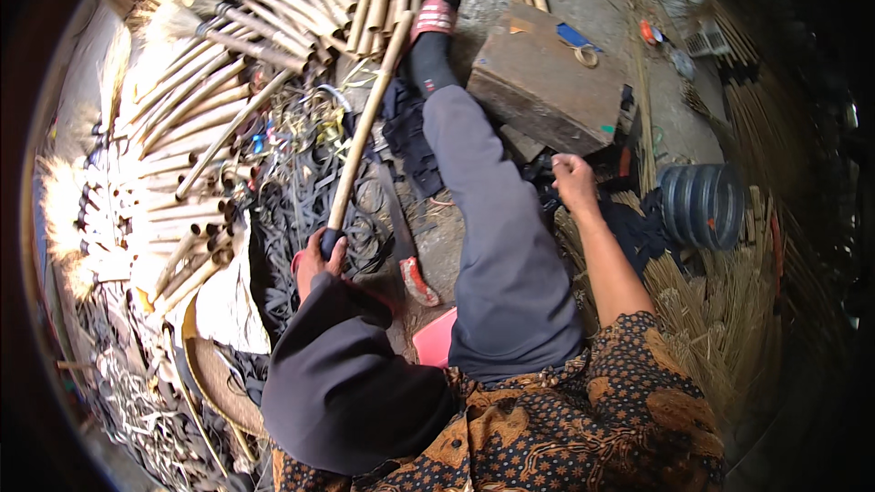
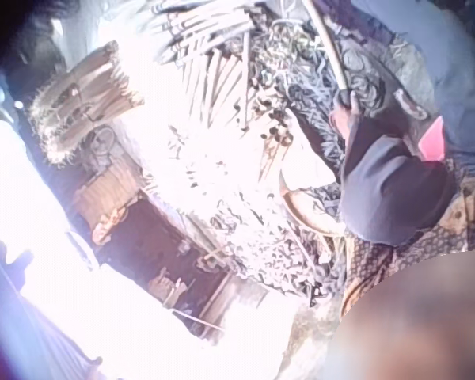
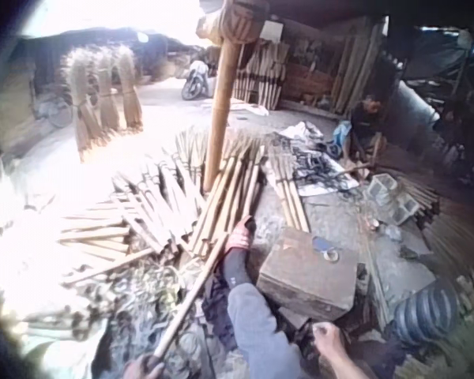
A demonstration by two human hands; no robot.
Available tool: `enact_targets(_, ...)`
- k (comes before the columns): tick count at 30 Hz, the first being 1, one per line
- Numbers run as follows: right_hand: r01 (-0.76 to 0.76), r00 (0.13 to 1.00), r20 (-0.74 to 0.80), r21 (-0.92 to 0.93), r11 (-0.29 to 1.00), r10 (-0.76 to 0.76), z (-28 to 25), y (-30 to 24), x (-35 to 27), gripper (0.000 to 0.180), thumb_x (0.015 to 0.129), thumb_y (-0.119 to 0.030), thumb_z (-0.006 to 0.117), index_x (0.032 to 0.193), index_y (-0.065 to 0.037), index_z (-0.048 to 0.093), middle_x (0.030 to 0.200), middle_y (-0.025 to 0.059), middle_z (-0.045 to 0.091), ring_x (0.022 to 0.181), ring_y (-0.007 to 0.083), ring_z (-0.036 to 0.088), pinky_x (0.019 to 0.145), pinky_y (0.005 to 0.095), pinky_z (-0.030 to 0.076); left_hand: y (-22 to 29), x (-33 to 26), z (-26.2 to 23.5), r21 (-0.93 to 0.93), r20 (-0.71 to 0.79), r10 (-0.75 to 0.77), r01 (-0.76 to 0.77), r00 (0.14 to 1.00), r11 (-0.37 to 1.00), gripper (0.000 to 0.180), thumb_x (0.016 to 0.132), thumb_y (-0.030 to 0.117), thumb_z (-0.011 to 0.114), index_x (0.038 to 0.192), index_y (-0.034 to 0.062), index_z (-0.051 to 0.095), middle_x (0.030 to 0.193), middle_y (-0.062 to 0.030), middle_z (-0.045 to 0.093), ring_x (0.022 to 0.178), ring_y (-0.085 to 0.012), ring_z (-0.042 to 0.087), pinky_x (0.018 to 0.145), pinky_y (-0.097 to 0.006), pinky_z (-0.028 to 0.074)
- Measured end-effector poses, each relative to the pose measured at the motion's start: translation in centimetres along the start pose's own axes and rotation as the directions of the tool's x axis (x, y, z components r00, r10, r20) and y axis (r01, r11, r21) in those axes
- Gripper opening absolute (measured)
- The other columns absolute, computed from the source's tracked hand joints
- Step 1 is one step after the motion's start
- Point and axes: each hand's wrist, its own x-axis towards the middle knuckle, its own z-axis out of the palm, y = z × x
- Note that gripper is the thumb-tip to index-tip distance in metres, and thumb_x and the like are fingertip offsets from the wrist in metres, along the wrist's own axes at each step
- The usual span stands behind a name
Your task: The person sits on the floor and assembles brooms by wrapping black rubber strips around the junction of bamboo handles and straw bristles. They repeatedly pick up a handle, wrap the strip tightly, and use a knife to cut the strip before moving to the next broom.
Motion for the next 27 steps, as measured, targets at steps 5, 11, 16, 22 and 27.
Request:
enact_targets(5,-0.006,0.999,0.030,-0.276,0.961,0.015,3.2,9.7,0.0,0.017,0.088,-0.022,0.074,0.097,-0.008,0.079,0.098,0.0195,0.077,0.096,0.0354,0.075,0.087,0.0429,0.058,0.1,0.0,0.1,0.120,-0.007,-0.026,0.026,1.000,0.992,0.056,0.097,0.047,0.072,0.135,0.0079,0.061,0.079,-0.0078,0.070,0.064,-0.0169,0.066,0.061,-0.033,0.051)
enact_targets(11,0.047,0.996,0.094,-0.474,0.879,-0.003,6.3,11.2,-0.6,0.019,0.085,-0.017,0.077,0.100,-0.006,0.072,0.108,0.0202,0.074,0.110,0.0412,0.069,0.092,0.0492,0.055,0.1,0.1,0.5,0.176,-0.043,0.021,-0.013,0.999,0.984,0.054,0.097,0.047,0.071,0.132,0.0070,0.063,0.080,-0.0111,0.071,0.066,-0.0204,0.068,0.064,-0.035,0.052)
enact_targets(16,0.054,0.986,0.162,-0.524,0.850,0.038,6.4,10.3,-0.3,0.020,0.084,-0.017,0.076,0.098,-0.005,0.067,0.110,0.0218,0.072,0.112,0.0434,0.067,0.091,0.0504,0.055,-0.1,0.1,0.4,0.216,-0.011,-0.045,0.047,0.999,0.975,0.068,0.087,0.045,0.081,0.139,0.0095,0.057,0.086,-0.0123,0.072,0.073,-0.0225,0.072,0.068,-0.037,0.055)
enact_targets(22,-0.074,0.991,0.072,-0.424,0.903,0.115,6.6,11.0,0.1,0.013,0.086,-0.016,0.073,0.096,-0.008,0.073,0.102,0.0225,0.073,0.105,0.0424,0.070,0.089,0.0490,0.056,0.5,0.4,0.8,0.260,-0.040,-0.083,0.091,0.996,0.961,0.074,0.078,0.038,0.089,0.138,0.0091,0.055,0.101,-0.0173,0.070,0.088,-0.0308,0.072,0.081,-0.042,0.056)
enact_targets(27,0.006,1.000,-0.009,-0.423,0.906,-0.011,5.4,11.9,0.3,0.012,0.090,-0.019,0.071,0.092,-0.008,0.078,0.098,0.0223,0.075,0.097,0.0419,0.072,0.086,0.0496,0.056,1.2,-0.7,-0.4,-0.028,-0.072,0.011,-0.013,0.997,1.000,0.062,0.078,0.027,0.090,0.127,0.0021,0.060,0.099,-0.0158,0.069,0.077,-0.0228,0.068,0.072,-0.036,0.055)
